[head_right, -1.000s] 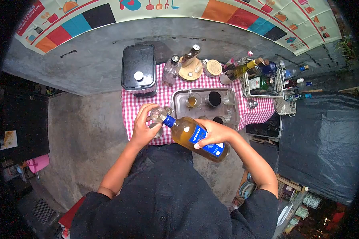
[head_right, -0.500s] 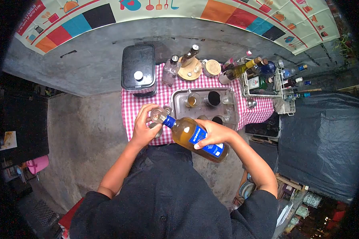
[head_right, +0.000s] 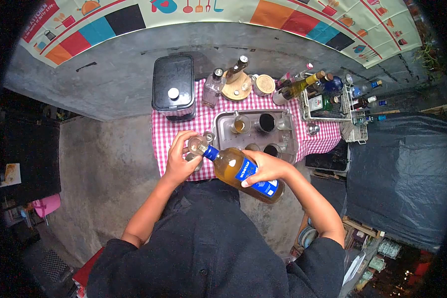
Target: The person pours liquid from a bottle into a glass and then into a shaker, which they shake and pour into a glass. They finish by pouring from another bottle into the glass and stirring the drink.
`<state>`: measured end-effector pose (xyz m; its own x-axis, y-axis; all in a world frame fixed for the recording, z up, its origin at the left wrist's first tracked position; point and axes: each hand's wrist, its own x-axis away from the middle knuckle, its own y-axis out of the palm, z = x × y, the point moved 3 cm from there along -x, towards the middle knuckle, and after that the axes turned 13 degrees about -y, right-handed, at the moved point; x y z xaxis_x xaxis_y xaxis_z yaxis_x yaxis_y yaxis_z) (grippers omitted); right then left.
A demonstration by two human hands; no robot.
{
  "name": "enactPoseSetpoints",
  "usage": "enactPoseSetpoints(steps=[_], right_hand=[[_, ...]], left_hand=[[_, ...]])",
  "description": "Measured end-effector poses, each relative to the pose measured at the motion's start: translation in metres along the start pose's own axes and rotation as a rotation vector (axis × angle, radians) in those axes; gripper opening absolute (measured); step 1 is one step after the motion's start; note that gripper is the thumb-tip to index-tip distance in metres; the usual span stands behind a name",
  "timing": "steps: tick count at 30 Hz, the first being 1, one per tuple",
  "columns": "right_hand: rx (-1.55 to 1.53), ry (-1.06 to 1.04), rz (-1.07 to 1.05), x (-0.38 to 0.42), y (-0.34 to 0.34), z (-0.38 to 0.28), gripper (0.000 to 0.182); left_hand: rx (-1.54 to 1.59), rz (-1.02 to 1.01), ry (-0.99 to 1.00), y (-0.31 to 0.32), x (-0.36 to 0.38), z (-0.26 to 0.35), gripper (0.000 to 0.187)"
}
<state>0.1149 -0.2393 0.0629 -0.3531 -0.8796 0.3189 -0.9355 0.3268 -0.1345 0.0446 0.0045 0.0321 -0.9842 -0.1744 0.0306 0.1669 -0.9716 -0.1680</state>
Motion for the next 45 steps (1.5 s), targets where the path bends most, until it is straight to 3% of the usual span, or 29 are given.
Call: enactPoseSetpoints(steps=[45], right_hand=[[0.033, 0.084, -0.023, 0.005, 0.011, 0.000, 0.093]], left_hand=[[0.017, -0.030, 0.016, 0.000, 0.009, -0.009, 0.056]])
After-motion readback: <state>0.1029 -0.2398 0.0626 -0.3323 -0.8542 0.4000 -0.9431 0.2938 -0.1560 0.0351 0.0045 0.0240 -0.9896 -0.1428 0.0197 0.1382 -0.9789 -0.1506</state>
